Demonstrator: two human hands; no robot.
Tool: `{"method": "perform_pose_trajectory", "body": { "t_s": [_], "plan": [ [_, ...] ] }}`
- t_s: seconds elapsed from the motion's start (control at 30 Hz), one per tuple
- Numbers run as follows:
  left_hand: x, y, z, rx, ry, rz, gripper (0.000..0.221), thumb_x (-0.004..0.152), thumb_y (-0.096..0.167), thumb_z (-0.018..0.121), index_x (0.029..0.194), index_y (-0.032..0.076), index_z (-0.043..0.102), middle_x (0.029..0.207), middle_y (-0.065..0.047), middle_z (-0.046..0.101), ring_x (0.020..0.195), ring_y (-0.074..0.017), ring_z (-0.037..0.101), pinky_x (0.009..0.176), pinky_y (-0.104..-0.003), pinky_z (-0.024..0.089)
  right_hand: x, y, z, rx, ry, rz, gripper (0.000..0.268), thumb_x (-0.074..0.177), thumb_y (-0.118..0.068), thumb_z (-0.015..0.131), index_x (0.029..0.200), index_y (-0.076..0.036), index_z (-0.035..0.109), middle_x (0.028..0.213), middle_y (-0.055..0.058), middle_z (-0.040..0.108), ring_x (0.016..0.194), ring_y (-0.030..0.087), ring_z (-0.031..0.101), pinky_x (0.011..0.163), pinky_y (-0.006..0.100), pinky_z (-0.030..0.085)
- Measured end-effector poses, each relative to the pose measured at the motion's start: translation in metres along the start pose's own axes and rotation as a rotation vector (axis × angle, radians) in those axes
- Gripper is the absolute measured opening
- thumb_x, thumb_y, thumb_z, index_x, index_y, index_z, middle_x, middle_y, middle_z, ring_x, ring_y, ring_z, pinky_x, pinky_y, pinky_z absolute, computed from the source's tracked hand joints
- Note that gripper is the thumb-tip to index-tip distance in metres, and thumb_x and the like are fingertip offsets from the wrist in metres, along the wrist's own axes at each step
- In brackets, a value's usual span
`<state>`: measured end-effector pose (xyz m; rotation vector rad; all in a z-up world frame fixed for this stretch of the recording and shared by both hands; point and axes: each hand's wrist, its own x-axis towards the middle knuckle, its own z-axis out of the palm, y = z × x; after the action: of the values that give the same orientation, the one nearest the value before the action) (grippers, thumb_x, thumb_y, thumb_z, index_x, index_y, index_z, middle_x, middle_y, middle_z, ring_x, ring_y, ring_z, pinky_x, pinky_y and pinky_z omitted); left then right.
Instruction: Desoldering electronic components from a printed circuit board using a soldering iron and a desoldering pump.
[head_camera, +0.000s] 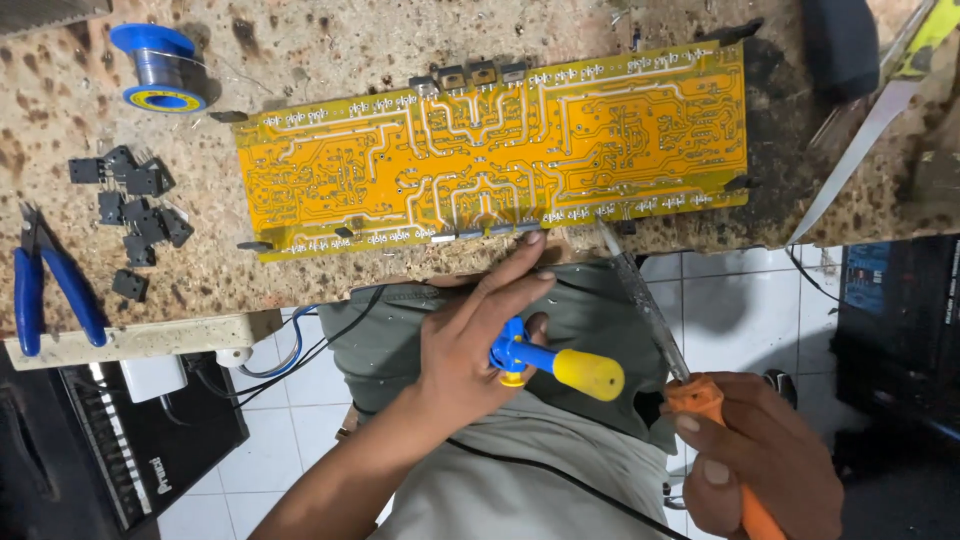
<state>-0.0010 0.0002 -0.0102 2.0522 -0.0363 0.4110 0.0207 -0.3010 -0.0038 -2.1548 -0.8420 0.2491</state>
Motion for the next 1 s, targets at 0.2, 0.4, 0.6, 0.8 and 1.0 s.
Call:
{"method": "perform_pose_trajectory", "body": {
  "t_s": [0.2, 0.4, 0.6, 0.8, 1.0],
  "plan": [
    [-0.002, -0.006, 0.001, 0.039, -0.003, 0.048, 0.031, 0.101, 0.005, 0.063, 0.132, 0.008, 0.063, 0.151, -0.016, 0.056, 0.134, -0.0285, 0.069, 0.103, -0.032, 0.063, -0.010, 0.000, 0.000, -0.019, -0.010, 0.031, 0.026, 0.097, -0.025, 0.054, 0.119, -0.019, 0.067, 0.118, 0.007, 0.075, 0.117, 0.028, 0.067, 0.100, 0.038, 0.052],
    [-0.003, -0.008, 0.001, 0.078, 0.005, 0.054, 0.038, 0.096, 0.001, 0.071, 0.132, 0.010, 0.064, 0.151, -0.011, 0.057, 0.121, -0.0183, 0.078, 0.087, -0.025, 0.063, -0.014, -0.016, 0.001, -0.087, 0.051, 0.229, 0.027, 0.101, -0.029, 0.048, 0.105, -0.020, 0.073, 0.105, -0.003, 0.077, 0.121, 0.028, 0.068, 0.100, 0.038, 0.050],
    [-0.003, -0.011, 0.000, 0.038, -0.009, 0.055, 0.043, 0.092, 0.001, 0.072, 0.133, 0.010, 0.063, 0.152, -0.013, 0.056, 0.120, -0.0210, 0.079, 0.087, -0.027, 0.064, 0.015, -0.070, -0.010, 0.329, 0.115, 0.713, 0.042, 0.093, -0.035, 0.050, 0.102, -0.004, 0.077, 0.117, 0.017, 0.074, 0.052, 0.018, 0.068, 0.037, 0.030, 0.049],
    [-0.004, -0.001, 0.007, -0.187, 0.145, 0.110, 0.016, 0.102, 0.009, 0.062, 0.116, 0.001, 0.063, 0.111, -0.016, 0.074, 0.100, -0.0294, 0.080, 0.088, -0.035, 0.067, -0.002, -0.035, 0.000, -0.001, -0.048, 0.213, 0.034, 0.095, -0.034, 0.044, 0.102, -0.021, 0.074, 0.115, 0.014, 0.070, 0.095, 0.020, 0.075, 0.078, 0.029, 0.052],
    [0.005, 0.029, -0.026, -0.048, 0.349, 0.020, 0.011, 0.090, 0.014, 0.069, 0.092, 0.003, 0.067, 0.083, -0.007, 0.072, 0.066, -0.0215, 0.074, 0.064, -0.029, 0.060, 0.015, -0.062, -0.018, -0.029, -0.021, 0.520, 0.031, 0.092, -0.023, 0.049, 0.078, -0.018, 0.076, 0.115, -0.005, 0.074, 0.055, 0.012, 0.058, 0.052, 0.027, 0.041]
  ]
}}
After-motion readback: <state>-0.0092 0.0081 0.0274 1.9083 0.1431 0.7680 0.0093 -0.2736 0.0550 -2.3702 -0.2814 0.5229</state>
